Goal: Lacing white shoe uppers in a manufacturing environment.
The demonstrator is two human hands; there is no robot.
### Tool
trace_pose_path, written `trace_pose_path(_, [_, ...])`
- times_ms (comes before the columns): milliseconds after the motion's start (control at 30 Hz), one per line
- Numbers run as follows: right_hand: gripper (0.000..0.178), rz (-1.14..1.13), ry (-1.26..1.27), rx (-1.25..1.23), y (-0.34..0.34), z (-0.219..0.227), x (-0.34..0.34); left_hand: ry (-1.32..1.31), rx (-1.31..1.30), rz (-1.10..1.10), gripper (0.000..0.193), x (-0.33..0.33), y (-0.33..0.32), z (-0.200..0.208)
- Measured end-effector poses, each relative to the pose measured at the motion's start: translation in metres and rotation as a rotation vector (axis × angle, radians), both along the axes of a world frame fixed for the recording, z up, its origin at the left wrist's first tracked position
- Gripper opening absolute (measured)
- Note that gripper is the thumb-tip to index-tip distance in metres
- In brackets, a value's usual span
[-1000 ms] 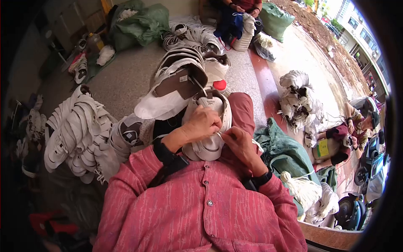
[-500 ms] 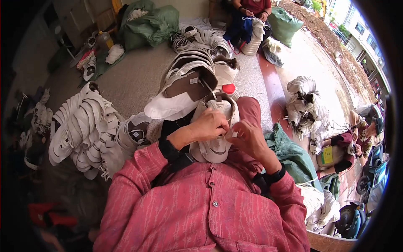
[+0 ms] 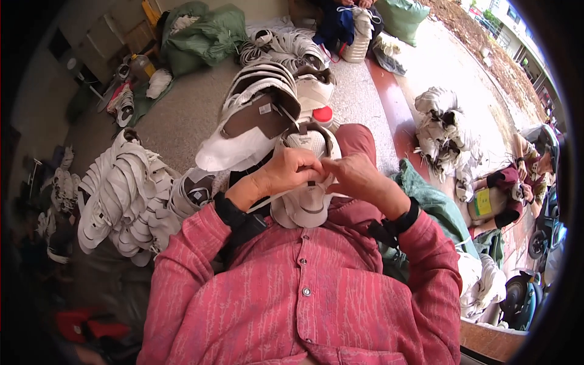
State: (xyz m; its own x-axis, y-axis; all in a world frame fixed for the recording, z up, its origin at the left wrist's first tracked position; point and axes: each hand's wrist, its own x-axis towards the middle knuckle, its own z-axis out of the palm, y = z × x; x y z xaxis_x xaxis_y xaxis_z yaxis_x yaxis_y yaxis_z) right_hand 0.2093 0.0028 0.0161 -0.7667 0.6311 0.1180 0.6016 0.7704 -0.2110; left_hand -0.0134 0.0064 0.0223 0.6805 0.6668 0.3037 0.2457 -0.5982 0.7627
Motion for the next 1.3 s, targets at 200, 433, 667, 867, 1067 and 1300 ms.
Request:
trace_pose_path(200, [0.031, -0.078, 0.252, 0.042, -0.006, -0.014, 0.014, 0.151, 0.14, 0.004, 0.015, 0.013, 0.01, -0.005])
trace_pose_path(433, [0.03, -0.048, 0.33, 0.053, -0.007, -0.022, 0.016, 0.299, 0.038, -0.042, 0.015, 0.018, 0.01, 0.002])
trace_pose_path(667, [0.033, 0.005, 0.375, -0.127, -0.009, -0.013, 0.011, -0.176, 0.126, 0.442, 0.007, -0.021, 0.03, 0.033])
trace_pose_path(867, [0.029, 0.062, 0.425, -0.099, -0.011, -0.009, 0.0, -0.477, -0.242, 0.464, 0.024, -0.048, -0.02, 0.037])
trace_pose_path(1067, [0.02, -0.105, 0.357, -0.061, -0.024, -0.008, -0.019, -0.478, -0.515, 0.476, 0.027, -0.052, -0.056, -0.039])
trace_pose_path(1300, [0.012, -0.054, 0.384, 0.008, -0.03, -0.003, -0.031, -0.182, -0.741, 0.333, 0.018, -0.048, -0.064, -0.044])
